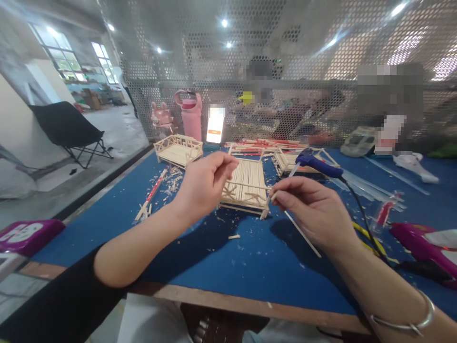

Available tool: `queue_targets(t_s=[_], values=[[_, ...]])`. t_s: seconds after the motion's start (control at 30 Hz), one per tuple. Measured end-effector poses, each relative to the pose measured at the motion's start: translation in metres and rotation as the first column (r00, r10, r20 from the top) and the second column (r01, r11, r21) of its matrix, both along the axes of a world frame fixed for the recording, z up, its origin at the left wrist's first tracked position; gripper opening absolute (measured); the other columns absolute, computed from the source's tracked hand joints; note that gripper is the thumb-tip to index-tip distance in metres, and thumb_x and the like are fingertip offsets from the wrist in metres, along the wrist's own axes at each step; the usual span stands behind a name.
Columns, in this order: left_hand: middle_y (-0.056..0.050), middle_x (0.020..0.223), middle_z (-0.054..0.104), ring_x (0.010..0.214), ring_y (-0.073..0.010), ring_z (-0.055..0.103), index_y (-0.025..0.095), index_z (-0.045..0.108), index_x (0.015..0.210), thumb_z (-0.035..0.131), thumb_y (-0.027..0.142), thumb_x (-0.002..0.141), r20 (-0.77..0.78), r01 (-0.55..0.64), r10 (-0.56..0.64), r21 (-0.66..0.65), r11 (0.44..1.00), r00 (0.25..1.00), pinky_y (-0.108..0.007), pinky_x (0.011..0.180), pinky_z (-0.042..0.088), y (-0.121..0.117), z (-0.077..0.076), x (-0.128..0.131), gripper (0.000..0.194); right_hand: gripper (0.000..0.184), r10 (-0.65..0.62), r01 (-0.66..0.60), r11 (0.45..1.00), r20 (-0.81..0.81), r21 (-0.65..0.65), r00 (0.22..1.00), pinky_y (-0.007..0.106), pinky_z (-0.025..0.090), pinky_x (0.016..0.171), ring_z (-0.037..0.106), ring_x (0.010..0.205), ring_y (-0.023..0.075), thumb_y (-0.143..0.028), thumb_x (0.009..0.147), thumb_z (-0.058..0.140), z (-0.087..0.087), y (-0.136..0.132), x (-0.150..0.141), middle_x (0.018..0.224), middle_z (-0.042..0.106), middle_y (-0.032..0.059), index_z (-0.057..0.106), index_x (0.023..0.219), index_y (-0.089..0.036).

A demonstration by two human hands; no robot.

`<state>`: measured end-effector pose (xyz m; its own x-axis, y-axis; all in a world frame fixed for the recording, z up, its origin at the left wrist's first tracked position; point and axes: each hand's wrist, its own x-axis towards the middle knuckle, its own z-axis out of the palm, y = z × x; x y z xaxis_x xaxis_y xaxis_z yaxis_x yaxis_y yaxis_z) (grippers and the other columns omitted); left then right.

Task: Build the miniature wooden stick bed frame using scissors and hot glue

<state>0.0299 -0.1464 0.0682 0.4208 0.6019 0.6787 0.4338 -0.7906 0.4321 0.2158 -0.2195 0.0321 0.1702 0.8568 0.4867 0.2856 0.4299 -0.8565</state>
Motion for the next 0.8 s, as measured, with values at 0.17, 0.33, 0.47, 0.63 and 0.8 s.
queue_targets(t_s=[0.17, 0.33, 0.47, 0.63, 0.8], values=[[-0.005, 0.094, 0.064, 0.084, -0.0127, 0.057, 0.015, 0.057, 0.099, 0.036, 0.004, 0.081, 0.035, 0.068, -0.075, 0.167, 0.984, 0.997, -0.026, 0.076, 0.046, 0.019, -0.001, 0.023, 0.030, 0.009, -0.134, 0.137, 0.990, -0.069, 0.045, 0.989, 0.024, 0.049, 0.058, 0.057, 0.058, 0.0100, -0.023, 0.072, 0.066, 0.001, 0.005, 0.008, 0.070, 0.064, -0.0013, 0.063, 0.080, -0.021], [-0.007, 0.103, 0.063, 0.100, -0.0179, 0.054, 0.014, 0.057, 0.100, 0.041, 0.001, 0.069, -0.087, 0.113, -0.094, 0.249, 0.962, 0.992, -0.035, 0.091, 0.042, 0.014, -0.019, 0.021, 0.038, 0.008, -0.251, 0.251, 0.968, 0.001, 0.013, 0.968, 0.026, 0.049, 0.064, 0.058, 0.063, 0.0116, -0.024, 0.071, 0.065, -0.001, 0.014, 0.008, 0.070, 0.065, -0.0004, 0.064, 0.077, -0.020], [-0.007, 0.103, 0.064, 0.100, -0.0191, 0.055, 0.015, 0.057, 0.100, 0.044, 0.011, 0.074, -0.150, 0.125, -0.103, 0.151, 0.981, 0.983, -0.040, 0.094, 0.040, 0.013, -0.024, 0.013, 0.029, 0.011, -0.225, 0.226, 0.973, 0.023, -0.039, 0.974, 0.028, 0.049, 0.068, 0.060, 0.068, 0.0138, -0.028, 0.070, 0.064, -0.004, 0.023, 0.008, 0.072, 0.068, 0.0015, 0.066, 0.075, -0.019], [-0.005, 0.111, 0.063, 0.109, -0.0215, 0.052, 0.019, 0.046, 0.120, 0.051, 0.017, 0.072, -0.300, 0.138, -0.113, 0.063, 0.988, 0.947, -0.054, 0.108, 0.017, 0.005, -0.024, 0.016, 0.048, 0.013, -0.134, 0.132, 0.985, -0.011, -0.107, 0.991, 0.028, 0.049, 0.065, 0.059, 0.064, 0.0131, -0.029, 0.067, 0.066, -0.005, 0.029, 0.007, 0.070, 0.068, 0.0008, 0.068, 0.076, -0.020], [-0.007, 0.119, 0.059, 0.115, -0.0249, 0.048, 0.018, 0.034, 0.132, 0.051, 0.018, 0.072, -0.399, 0.103, -0.071, 0.060, 0.993, 0.914, -0.058, 0.107, 0.016, -0.004, -0.026, 0.022, 0.063, 0.013, -0.105, 0.092, 0.985, -0.082, -0.145, 0.991, 0.024, 0.046, 0.054, 0.054, 0.052, 0.0096, -0.028, 0.063, 0.070, -0.005, 0.034, 0.010, 0.062, 0.065, -0.0012, 0.067, 0.072, -0.019]])
